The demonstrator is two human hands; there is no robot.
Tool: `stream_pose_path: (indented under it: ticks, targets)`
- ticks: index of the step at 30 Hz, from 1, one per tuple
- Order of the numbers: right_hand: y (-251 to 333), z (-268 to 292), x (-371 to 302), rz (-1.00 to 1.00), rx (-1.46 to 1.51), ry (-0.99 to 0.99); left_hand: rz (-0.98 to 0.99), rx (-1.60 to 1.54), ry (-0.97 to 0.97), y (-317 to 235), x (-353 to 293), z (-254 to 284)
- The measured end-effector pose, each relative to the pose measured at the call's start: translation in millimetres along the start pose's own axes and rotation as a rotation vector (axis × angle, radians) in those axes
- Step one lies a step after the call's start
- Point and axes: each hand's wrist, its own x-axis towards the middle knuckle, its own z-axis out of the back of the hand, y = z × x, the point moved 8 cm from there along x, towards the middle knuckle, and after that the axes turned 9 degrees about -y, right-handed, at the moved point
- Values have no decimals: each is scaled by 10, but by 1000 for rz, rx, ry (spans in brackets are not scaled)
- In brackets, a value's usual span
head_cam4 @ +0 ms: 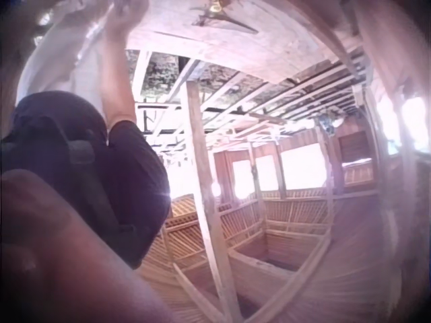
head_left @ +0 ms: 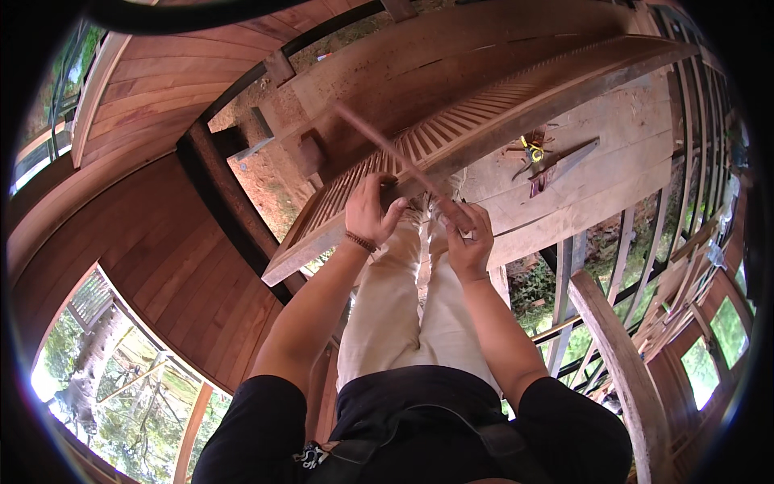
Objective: The person measures a wooden slatted panel with a tape measure, then uses a square and pencil to mark cut lines on the wood. The person repositions the panel and repeats the marking process on different sections.
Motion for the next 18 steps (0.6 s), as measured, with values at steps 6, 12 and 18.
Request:
stream_pose_path:
  ticks: [6, 12, 18]
  targets:
    - [173, -15, 39, 405, -188, 72, 205, -136, -68, 116, -99, -96]
    - [146, -66, -141, 410, -366, 58, 279, -30, -140, 49, -126, -128]
    - [-905, -9, -907, -993, 431, -135, 247, 92, -189, 78, -59, -74]
